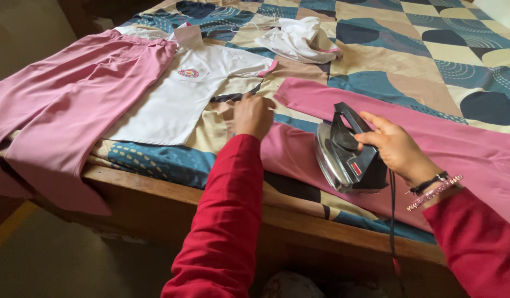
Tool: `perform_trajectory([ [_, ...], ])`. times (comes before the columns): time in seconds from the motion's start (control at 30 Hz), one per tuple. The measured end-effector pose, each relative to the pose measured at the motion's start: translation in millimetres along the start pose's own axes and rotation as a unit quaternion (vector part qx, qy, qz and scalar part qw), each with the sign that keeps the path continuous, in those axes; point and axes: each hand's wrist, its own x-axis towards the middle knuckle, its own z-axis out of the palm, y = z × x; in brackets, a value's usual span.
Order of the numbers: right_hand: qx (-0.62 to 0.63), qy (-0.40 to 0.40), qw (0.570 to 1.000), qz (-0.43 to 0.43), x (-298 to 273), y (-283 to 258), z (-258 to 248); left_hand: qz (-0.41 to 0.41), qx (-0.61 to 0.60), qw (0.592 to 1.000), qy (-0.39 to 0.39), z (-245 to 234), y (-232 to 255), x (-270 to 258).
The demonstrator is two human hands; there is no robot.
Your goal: The person irons a pair of pink trousers laid out on a bed. They use a handheld iron to smooth the fabric, moving it back and forth along the legs and waist area while holding the garment in place with the other hand.
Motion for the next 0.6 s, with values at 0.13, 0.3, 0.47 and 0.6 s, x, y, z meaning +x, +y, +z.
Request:
perform_trajectory([
  [0.13, -0.001, 0.016, 0.999, -0.04, -13, 3, -15, 0.08, -0.042, 0.994, -0.053, -1, 24, -5],
  [0.3, -0.029, 0.034, 0.996, -0.079, -32, 1, -45, 0.103, 0.004, 0.979, -0.175, 4, 30, -9],
  [0.47, -0.027, 0.064, 0.997, -0.044, -45, 5, -62, 0.087, 0.011, 0.987, -0.132, 34, 26, 3],
  [0.6, -0.052, 0.069, 0.995, -0.051, -50, 9, -65, 0.095, 0.066, 0.992, 0.044, 26, 20, 3],
])
